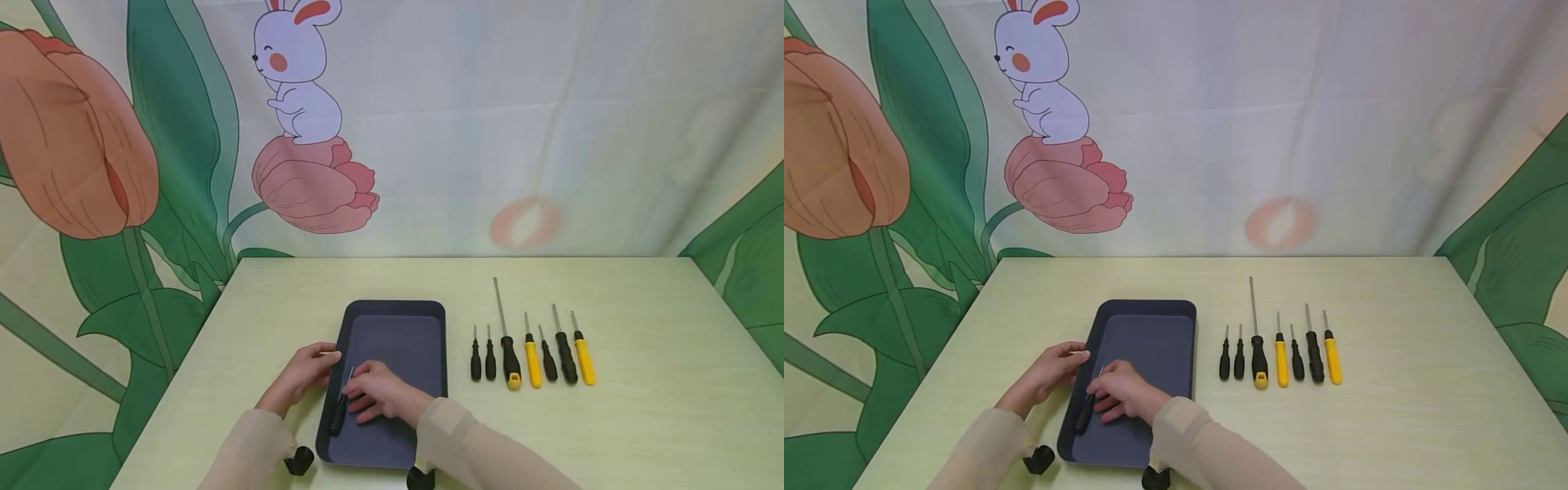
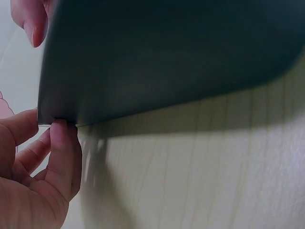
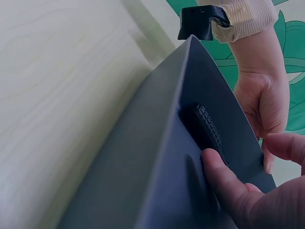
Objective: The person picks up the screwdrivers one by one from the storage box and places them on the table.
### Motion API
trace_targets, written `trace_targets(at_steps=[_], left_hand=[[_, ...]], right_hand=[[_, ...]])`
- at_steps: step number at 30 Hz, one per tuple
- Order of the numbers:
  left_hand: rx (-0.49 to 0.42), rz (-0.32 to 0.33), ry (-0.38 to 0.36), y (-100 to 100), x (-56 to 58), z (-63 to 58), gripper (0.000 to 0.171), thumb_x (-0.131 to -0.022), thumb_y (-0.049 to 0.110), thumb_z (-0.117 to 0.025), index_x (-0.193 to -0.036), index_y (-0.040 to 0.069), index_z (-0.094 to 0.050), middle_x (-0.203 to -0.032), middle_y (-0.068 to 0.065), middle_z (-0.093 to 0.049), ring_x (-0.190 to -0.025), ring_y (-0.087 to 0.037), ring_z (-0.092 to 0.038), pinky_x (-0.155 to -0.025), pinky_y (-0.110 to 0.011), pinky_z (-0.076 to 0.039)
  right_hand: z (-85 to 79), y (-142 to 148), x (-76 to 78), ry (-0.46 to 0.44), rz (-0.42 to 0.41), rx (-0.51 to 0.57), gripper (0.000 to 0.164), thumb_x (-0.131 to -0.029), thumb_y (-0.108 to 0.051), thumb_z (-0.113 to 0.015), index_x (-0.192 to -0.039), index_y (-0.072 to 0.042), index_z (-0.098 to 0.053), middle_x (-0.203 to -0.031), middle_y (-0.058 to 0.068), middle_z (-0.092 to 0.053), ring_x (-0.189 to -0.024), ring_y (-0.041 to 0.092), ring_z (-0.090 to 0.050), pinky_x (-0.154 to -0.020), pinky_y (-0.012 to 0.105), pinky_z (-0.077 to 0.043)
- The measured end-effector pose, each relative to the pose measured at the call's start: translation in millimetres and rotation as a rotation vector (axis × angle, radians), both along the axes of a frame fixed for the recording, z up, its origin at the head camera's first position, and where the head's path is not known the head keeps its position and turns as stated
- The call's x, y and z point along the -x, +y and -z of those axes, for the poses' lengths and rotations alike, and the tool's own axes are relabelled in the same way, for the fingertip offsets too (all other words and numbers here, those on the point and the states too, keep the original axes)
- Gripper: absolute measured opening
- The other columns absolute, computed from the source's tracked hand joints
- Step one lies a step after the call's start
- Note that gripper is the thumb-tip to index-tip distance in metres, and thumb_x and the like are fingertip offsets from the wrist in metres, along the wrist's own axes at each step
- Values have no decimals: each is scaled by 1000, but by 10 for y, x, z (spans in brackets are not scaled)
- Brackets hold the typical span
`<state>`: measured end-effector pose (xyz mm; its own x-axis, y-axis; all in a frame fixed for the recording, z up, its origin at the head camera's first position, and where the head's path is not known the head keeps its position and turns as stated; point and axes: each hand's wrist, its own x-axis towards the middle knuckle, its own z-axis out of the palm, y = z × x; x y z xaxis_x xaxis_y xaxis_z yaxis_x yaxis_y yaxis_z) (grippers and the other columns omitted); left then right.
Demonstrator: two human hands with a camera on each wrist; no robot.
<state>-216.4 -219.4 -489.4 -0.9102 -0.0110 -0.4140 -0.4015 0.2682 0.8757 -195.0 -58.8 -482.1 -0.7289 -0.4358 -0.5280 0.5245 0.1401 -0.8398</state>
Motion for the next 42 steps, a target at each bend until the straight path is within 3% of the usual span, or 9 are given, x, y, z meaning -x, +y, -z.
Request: trace_targets(at_steps=[18,30,42], left_hand=[[-7,17,5,-12,-2,-11,39,-88,15,-51,-121,-5,-45,-98,-15,-57,-68,-9,-55,-61,-24,-47],[14,5,-4,-10,6,4,36,-88,14,-51,-120,-4,-47,-99,-15,-58,-70,-11,-56,-62,-24,-47],[11,5,0,-8,6,9,37,-88,15,-51,-120,-3,-47,-101,-17,-58,-72,-11,-58,-64,-25,-48]], right_hand=[[23,-81,-29,-42,-16,-8,36,-75,-4,-61,-106,-2,-42,-79,15,-57,-59,21,-57,-51,37,-50],[2,-154,-172,-25,-50,-60,25,-75,2,-59,-95,-4,-46,-68,9,-57,-51,18,-54,-45,32,-49],[4,-239,-313,28,-20,-127,26,-73,5,-61,-88,-7,-43,-57,5,-49,-43,14,-47,-36,25,-42]])
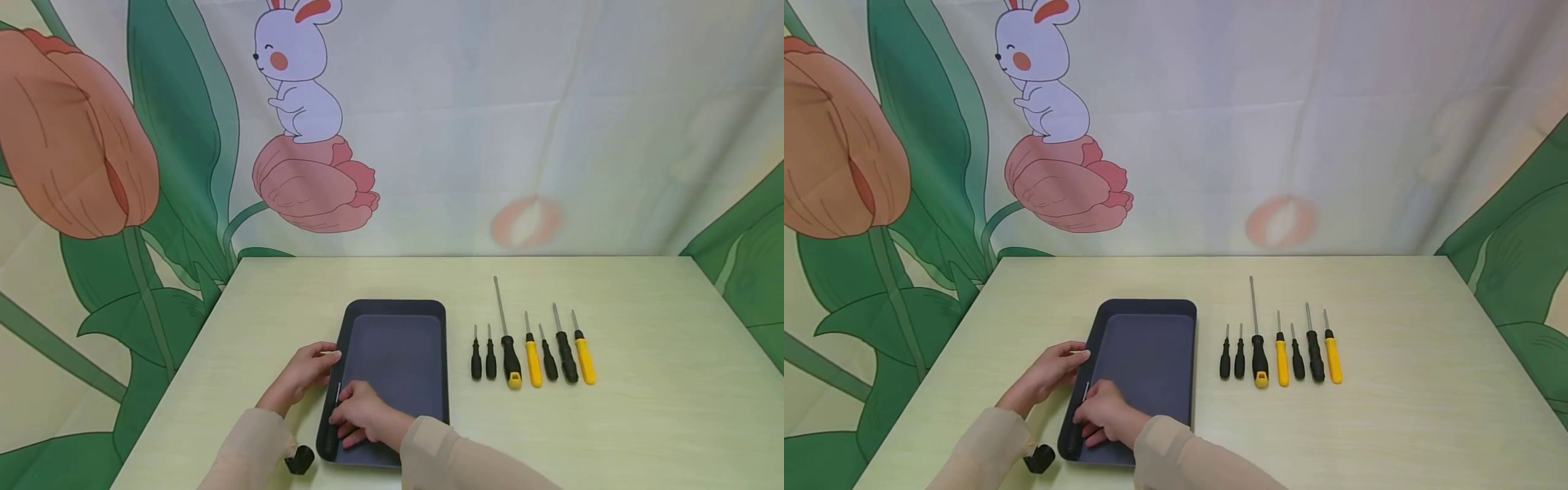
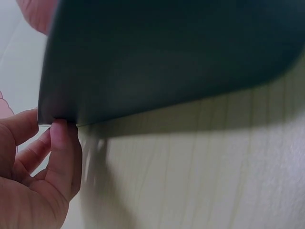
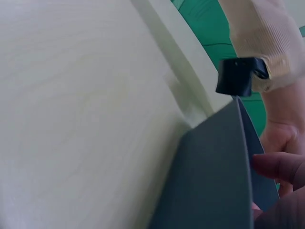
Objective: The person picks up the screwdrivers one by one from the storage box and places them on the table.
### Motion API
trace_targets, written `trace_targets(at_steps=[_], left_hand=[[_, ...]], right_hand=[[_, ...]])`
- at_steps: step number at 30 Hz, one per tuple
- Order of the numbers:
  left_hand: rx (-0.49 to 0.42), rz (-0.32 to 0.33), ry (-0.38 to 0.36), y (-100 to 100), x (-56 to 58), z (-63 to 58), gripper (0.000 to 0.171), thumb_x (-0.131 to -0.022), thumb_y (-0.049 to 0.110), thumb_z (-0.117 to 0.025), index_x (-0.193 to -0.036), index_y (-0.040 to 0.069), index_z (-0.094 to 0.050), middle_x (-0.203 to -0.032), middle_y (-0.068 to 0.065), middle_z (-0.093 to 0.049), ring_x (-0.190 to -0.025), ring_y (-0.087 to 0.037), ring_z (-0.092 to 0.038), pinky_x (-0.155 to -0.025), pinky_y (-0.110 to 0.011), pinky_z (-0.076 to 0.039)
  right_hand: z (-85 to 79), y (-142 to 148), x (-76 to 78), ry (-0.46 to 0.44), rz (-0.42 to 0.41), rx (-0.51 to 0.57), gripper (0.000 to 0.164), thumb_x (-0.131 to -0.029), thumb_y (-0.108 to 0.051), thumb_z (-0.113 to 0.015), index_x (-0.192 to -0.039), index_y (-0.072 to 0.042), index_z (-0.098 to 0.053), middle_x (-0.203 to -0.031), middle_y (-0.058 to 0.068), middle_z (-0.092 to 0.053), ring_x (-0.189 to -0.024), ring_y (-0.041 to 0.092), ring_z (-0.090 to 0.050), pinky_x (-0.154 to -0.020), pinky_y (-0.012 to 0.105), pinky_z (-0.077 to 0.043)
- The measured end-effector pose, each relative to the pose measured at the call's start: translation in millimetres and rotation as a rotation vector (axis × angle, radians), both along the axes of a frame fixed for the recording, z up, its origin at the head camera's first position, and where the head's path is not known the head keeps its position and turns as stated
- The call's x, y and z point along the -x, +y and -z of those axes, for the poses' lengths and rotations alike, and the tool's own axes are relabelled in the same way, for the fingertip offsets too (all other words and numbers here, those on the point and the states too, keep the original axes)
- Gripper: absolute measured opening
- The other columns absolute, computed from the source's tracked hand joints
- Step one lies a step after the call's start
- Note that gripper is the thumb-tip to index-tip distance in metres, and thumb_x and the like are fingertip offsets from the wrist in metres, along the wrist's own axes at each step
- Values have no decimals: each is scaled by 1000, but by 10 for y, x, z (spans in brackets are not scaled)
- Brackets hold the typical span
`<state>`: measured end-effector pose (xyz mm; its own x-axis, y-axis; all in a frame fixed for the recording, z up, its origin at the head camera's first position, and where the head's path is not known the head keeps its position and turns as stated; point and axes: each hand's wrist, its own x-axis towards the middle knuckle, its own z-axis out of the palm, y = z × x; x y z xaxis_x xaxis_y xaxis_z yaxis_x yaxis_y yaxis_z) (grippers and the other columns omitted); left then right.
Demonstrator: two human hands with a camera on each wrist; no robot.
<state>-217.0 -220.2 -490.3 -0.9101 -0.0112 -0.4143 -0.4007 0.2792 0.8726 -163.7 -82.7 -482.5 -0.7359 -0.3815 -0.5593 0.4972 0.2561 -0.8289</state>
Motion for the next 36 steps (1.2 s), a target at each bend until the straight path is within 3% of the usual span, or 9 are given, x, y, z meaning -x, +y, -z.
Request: trace_targets(at_steps=[17,36], left_hand=[[-1,-2,0,15,-10,-9,36,-88,14,-51,-119,-4,-48,-99,-17,-58,-71,-12,-57,-63,-25,-48],[21,2,-8,11,-15,-33,38,-88,17,-51,-120,-3,-47,-100,-15,-58,-72,-11,-56,-63,-24,-47]], right_hand=[[-8,-39,-61,45,35,-40,28,-73,5,-60,-93,-8,-45,-63,7,-48,-40,13,-43,-33,23,-39],[-161,280,189,144,54,-77,32,-72,0,-60,-100,-6,-46,-67,8,-48,-41,15,-42,-35,25,-41]])
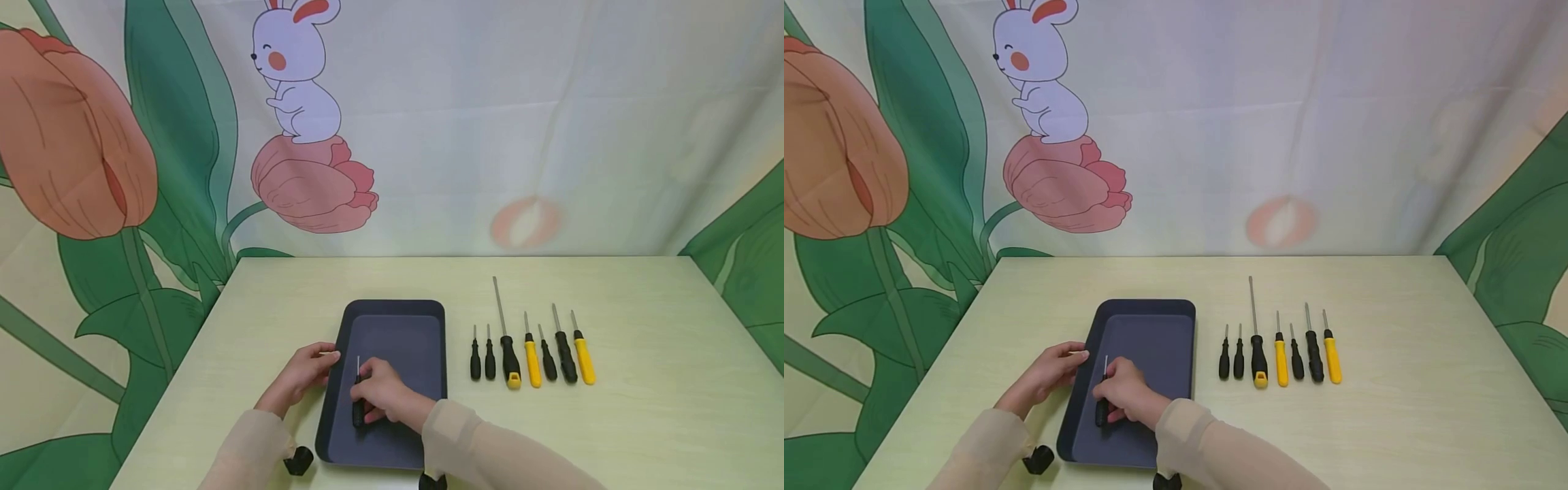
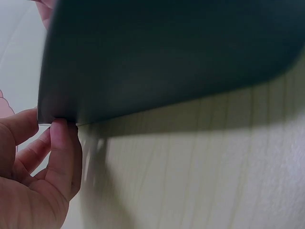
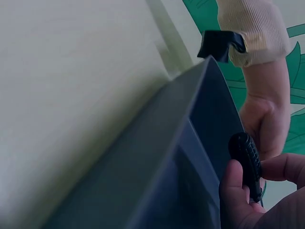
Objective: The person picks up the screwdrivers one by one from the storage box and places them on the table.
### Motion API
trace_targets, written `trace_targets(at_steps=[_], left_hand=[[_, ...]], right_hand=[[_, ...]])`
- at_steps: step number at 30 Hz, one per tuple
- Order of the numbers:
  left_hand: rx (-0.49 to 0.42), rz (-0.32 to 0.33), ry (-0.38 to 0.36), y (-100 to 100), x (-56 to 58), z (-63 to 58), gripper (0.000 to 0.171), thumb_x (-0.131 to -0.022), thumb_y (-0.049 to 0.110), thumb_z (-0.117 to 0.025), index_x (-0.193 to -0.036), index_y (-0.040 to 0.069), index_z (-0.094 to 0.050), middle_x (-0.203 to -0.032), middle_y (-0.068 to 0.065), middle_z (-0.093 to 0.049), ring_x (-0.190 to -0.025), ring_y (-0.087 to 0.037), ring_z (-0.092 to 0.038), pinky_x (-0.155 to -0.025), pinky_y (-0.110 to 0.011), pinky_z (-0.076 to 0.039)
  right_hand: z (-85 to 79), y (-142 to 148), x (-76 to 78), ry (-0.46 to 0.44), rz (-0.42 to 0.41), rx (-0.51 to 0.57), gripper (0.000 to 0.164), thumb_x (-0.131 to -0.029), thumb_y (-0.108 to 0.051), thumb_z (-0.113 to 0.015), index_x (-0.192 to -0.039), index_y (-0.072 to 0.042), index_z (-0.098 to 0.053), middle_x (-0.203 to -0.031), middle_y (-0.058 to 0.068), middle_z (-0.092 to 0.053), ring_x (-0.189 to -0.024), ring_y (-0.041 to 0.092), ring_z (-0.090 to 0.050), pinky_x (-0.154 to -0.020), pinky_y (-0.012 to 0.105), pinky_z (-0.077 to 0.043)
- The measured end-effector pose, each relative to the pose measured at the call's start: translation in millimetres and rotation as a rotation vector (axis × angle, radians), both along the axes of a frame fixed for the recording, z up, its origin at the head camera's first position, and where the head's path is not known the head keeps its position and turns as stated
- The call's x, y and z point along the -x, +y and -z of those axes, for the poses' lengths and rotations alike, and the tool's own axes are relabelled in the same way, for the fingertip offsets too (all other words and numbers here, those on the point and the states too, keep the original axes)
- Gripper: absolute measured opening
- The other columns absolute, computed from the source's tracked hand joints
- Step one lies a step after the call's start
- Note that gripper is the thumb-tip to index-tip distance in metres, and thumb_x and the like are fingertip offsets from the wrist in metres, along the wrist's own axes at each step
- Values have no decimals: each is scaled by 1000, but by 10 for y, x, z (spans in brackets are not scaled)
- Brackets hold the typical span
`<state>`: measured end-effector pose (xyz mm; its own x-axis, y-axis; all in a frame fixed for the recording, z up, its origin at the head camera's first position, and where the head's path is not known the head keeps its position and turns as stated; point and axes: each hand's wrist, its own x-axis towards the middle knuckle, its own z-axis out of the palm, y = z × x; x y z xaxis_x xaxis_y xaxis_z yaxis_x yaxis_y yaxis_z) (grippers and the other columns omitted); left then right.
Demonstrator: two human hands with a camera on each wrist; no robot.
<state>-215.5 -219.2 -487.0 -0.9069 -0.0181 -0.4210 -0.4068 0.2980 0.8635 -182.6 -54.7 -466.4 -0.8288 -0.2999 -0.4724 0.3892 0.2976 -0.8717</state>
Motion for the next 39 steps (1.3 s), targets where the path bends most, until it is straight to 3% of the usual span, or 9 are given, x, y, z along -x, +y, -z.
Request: trace_targets(at_steps=[14,22,39], left_hand=[[11,-2,-3,7,-5,-14,38,-88,18,-52,-120,-2,-48,-100,-14,-58,-71,-11,-56,-62,-24,-46],[6,7,4,-3,2,8,39,-88,17,-52,-121,-2,-47,-101,-15,-58,-71,-11,-55,-62,-23,-46],[14,8,-2,-3,6,19,38,-88,17,-51,-120,-2,-47,-99,-14,-58,-71,-11,-55,-61,-23,-46]], right_hand=[[-162,210,111,104,-26,-68,35,-72,-4,-62,-103,-5,-46,-63,8,-48,-40,16,-45,-42,36,-48],[-192,369,216,155,-37,-84,37,-72,-4,-60,-105,-3,-45,-69,10,-51,-42,16,-47,-46,39,-49],[-294,710,442,167,-18,-99,42,-75,-5,-58,-114,0,-42,-71,10,-53,-47,17,-52,-52,41,-51]])
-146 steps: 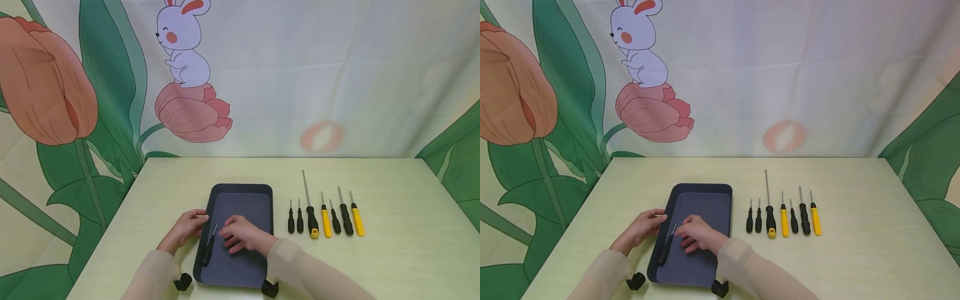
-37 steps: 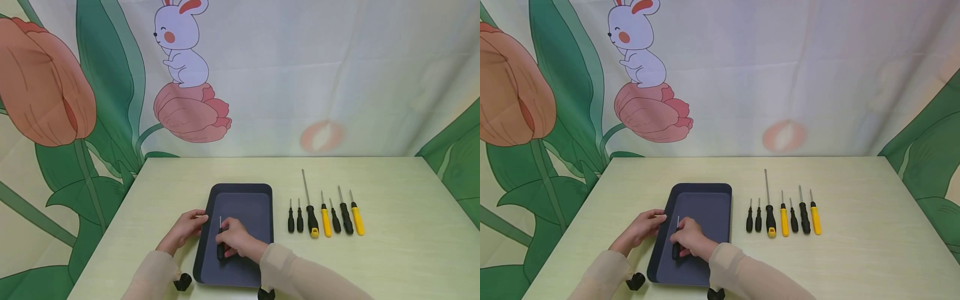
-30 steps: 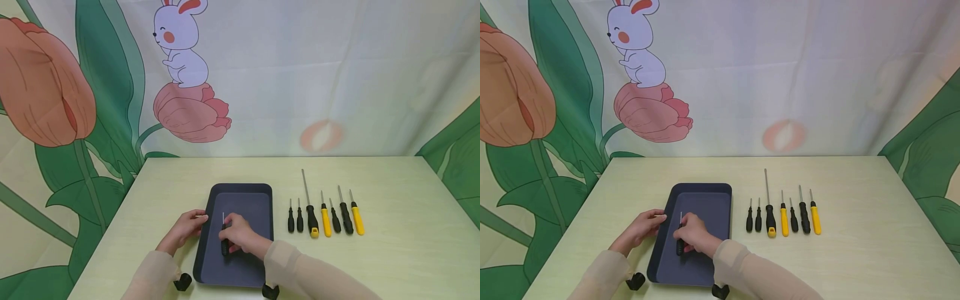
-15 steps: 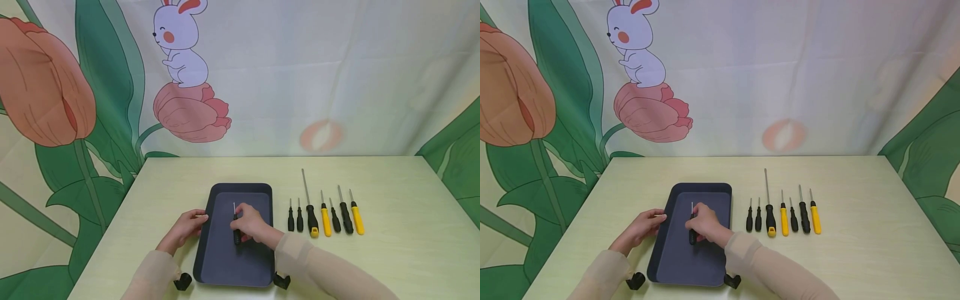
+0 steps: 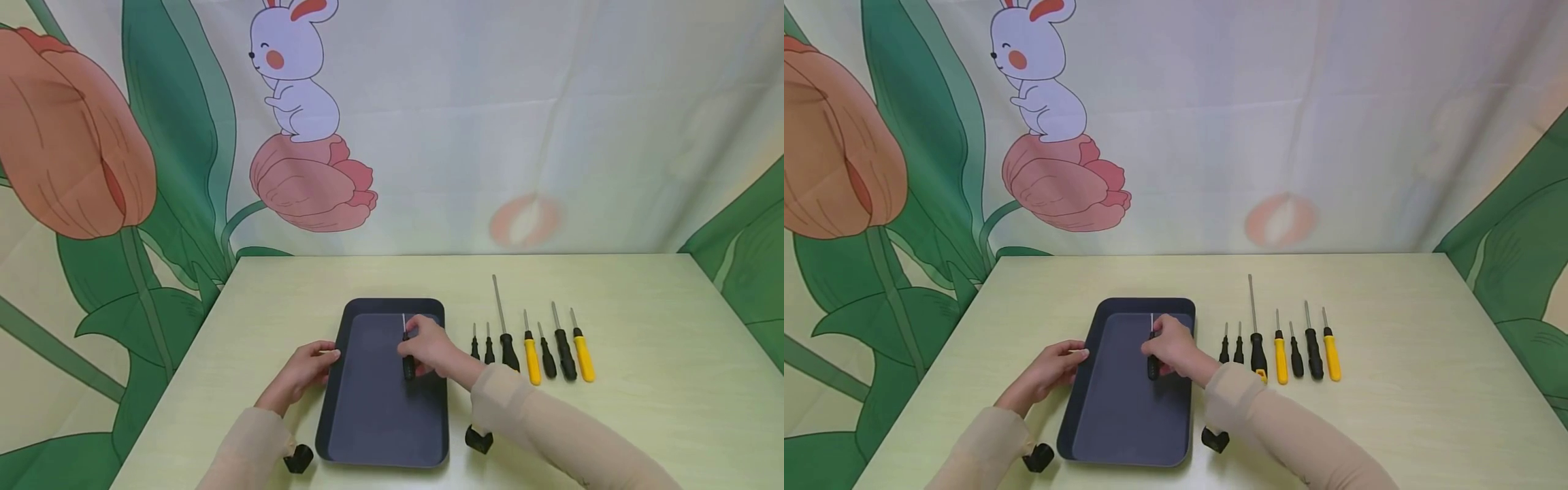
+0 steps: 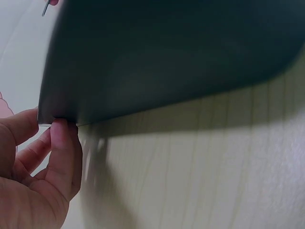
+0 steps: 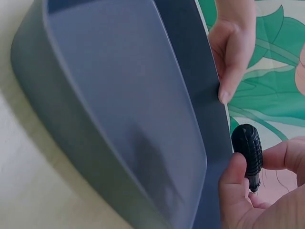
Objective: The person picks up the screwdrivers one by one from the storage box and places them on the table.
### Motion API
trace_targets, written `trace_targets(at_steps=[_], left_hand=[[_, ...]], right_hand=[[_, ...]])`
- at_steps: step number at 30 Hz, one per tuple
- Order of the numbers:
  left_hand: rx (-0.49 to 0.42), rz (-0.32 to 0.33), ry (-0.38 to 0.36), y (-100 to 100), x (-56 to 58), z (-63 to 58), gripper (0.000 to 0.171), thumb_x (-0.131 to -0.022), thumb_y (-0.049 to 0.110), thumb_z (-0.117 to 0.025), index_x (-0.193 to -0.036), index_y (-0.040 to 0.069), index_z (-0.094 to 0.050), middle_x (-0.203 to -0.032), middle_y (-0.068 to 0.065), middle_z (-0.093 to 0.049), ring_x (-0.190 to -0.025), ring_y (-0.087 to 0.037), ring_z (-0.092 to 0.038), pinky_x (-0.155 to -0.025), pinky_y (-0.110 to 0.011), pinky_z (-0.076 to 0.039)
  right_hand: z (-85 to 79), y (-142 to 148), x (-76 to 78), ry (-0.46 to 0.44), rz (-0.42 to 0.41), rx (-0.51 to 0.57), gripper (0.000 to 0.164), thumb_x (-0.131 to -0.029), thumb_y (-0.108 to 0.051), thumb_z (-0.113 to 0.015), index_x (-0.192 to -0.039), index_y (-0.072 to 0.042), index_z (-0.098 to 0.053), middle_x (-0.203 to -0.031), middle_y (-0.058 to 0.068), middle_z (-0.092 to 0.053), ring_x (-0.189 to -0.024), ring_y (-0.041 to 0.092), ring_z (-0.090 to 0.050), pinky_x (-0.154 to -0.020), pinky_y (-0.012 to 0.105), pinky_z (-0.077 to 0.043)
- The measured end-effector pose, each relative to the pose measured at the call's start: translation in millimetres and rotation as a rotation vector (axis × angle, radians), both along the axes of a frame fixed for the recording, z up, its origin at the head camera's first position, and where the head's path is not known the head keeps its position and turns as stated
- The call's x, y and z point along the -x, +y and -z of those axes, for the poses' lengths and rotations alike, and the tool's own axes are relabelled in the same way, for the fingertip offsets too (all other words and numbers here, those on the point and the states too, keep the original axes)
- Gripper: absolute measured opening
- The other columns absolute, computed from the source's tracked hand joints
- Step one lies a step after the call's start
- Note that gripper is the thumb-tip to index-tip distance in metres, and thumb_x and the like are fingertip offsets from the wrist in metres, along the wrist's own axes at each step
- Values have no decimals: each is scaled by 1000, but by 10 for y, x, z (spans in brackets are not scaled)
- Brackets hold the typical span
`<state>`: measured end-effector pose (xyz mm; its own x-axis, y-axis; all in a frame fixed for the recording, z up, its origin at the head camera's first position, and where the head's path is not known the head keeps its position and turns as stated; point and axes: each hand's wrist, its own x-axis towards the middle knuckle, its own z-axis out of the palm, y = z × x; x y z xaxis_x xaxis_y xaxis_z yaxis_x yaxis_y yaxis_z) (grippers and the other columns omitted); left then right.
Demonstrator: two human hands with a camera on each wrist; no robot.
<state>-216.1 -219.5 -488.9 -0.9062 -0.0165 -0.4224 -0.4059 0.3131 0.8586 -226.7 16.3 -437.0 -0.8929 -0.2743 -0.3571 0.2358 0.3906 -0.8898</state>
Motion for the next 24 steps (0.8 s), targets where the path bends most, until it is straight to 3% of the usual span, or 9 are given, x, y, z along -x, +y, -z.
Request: trace_targets(at_steps=[13,24], left_hand=[[-4,3,8,2,6,-4,37,-88,17,-51,-120,-3,-47,-98,-13,-58,-70,-11,-54,-60,-22,-46],[0,-12,-5,9,10,-5,36,-88,16,-52,-119,-2,-48,-98,-13,-58,-70,-11,-54,-60,-22,-45]], right_hand=[[-70,322,171,-39,78,-23,42,-77,-5,-55,-116,-4,-42,-67,9,-53,-47,17,-49,-48,33,-49],[-62,593,237,-18,75,-50,41,-77,-6,-53,-116,-4,-41,-73,9,-56,-48,17,-52,-53,37,-50]])
